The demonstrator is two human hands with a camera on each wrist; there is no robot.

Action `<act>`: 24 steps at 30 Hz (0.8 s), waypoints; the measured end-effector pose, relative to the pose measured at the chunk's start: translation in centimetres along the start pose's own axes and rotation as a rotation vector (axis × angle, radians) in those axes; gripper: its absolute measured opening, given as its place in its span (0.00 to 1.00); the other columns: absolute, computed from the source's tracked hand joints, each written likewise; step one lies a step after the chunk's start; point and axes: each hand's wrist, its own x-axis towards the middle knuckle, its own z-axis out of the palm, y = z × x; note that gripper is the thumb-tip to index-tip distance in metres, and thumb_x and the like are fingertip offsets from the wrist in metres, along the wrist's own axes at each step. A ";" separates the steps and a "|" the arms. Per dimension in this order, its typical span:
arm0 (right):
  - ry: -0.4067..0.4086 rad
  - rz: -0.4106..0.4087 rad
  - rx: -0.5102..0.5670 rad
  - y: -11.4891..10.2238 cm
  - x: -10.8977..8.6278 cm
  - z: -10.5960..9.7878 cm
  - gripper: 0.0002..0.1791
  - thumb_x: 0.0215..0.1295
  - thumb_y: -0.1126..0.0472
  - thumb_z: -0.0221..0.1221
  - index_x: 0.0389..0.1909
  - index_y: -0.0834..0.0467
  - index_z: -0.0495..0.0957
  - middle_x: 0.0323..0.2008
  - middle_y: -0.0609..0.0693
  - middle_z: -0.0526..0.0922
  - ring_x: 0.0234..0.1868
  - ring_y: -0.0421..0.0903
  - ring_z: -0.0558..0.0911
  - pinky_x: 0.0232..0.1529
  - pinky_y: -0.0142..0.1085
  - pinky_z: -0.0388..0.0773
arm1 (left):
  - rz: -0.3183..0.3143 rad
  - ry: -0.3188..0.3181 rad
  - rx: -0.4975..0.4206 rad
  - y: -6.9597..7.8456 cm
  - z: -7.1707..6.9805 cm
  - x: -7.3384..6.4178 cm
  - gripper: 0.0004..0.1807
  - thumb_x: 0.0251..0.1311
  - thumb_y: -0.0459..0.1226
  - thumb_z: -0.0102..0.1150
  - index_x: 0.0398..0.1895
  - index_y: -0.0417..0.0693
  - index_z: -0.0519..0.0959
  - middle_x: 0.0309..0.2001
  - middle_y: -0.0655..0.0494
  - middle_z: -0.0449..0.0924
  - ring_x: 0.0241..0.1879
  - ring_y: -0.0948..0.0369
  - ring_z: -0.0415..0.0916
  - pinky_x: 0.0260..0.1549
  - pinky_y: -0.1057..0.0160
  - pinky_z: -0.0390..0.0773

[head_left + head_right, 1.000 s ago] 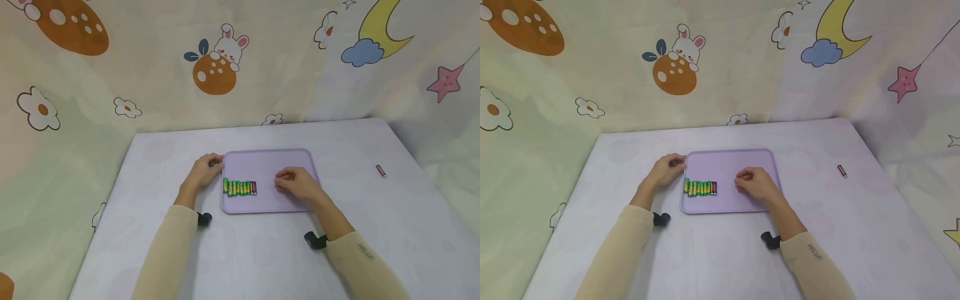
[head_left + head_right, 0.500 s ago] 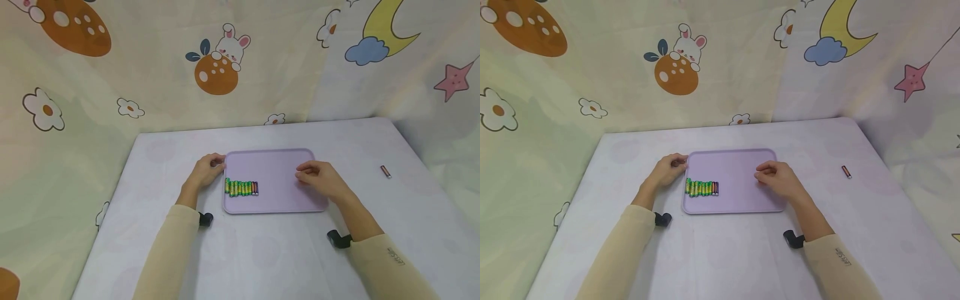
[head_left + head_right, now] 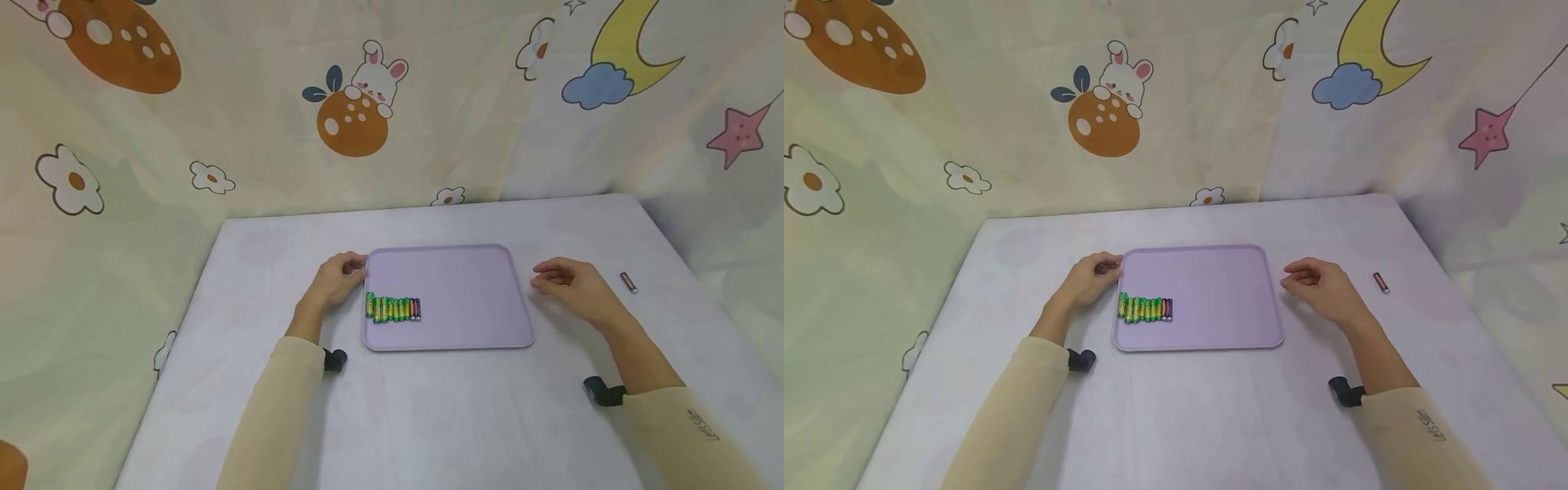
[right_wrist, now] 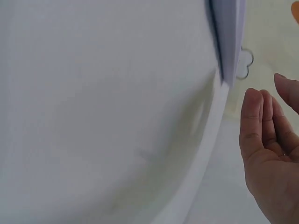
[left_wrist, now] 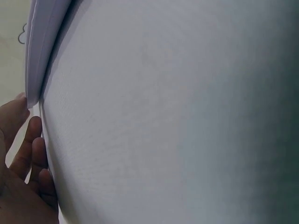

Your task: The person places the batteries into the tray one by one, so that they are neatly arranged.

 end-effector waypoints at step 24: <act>0.130 0.087 -0.211 7.3 -1.3 -9.2 0.26 0.71 0.46 0.63 0.57 0.63 0.77 0.41 0.44 0.81 0.35 0.26 0.74 0.31 0.25 0.75 | -0.006 -0.006 0.008 0.1 0.0 0.1 0.20 0.73 0.44 0.60 0.65 0.56 0.78 0.61 0.52 0.79 0.63 0.51 0.71 0.65 0.48 0.71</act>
